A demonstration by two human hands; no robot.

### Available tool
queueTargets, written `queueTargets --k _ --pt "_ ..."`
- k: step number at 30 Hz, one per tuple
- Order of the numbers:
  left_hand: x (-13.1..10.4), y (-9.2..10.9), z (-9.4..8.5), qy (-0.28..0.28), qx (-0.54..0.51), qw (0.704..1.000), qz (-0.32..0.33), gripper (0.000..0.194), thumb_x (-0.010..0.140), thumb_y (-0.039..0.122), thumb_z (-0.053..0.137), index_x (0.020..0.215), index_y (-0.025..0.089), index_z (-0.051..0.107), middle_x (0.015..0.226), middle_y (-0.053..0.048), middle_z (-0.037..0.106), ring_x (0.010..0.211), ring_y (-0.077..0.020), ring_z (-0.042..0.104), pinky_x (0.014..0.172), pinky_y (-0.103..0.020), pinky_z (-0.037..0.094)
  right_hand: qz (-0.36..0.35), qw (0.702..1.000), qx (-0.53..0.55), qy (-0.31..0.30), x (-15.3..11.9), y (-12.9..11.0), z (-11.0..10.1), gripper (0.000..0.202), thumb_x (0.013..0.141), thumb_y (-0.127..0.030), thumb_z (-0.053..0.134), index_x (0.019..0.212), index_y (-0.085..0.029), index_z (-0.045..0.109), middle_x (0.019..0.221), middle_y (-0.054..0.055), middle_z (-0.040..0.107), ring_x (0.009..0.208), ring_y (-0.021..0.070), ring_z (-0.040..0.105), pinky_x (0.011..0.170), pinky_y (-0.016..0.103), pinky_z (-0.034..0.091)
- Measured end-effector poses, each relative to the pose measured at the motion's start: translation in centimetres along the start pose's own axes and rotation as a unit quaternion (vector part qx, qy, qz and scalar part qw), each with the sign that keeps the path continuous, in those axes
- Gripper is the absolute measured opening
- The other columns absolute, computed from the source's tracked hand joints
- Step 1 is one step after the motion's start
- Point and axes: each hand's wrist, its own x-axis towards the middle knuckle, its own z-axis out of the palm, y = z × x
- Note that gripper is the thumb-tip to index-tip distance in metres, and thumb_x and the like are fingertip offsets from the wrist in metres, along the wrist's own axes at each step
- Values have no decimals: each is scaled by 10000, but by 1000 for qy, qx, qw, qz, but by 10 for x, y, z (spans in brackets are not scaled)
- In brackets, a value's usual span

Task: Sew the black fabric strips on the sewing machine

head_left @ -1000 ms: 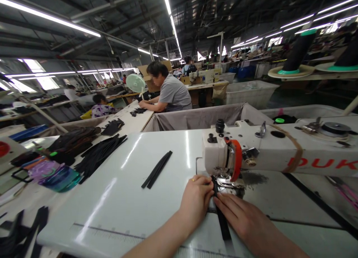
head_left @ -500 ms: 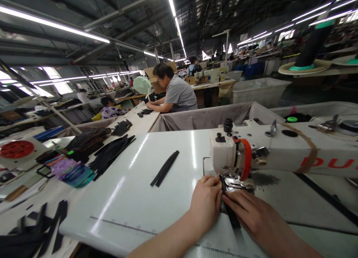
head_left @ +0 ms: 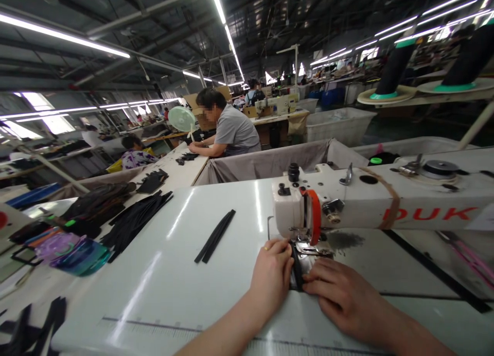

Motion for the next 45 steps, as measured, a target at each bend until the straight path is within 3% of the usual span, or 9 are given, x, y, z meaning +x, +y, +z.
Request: queueTargets --k 7,17,22,32,45 --pt "1 2 -2 -11 12 1000 2 149 873 71 545 877 170 657 1118 -80 670 1070 -248 569 960 -421 497 13 999 -45 5 2 11 6 290 860 -89 492 1022 -218 694 1012 39 695 944 190 617 887 345 506" --pt "0 3 0 -3 14 1000 12 202 854 37 528 931 153 674 1113 -88 683 1040 -248 570 937 -422 516 33 985 -171 12 7 19 19 377 864 -47 428 1170 -160 617 1068 94 678 777 192 626 681 327 523" --pt "1 5 2 1 31 999 14 220 864 43 484 915 161 663 1112 -95 670 1028 -254 574 938 -445 521 54 984 -172 -6 8 16 22 415 832 -30 428 1178 -182 597 1034 78 670 704 174 614 647 307 508" --pt "0 5 7 -1 69 998 11 244 890 66 444 1030 130 633 1100 -112 654 1039 -264 553 933 -461 521 47 982 -180 29 2 19 27 388 861 -73 410 1184 -166 602 1028 103 681 794 206 652 691 341 532" --pt "13 -2 -3 -35 89 994 51 236 910 117 454 819 168 666 918 -87 670 901 -238 568 855 -412 527 56 981 -181 33 2 17 27 360 856 -78 463 1175 -159 610 1005 98 678 822 218 657 708 349 538"
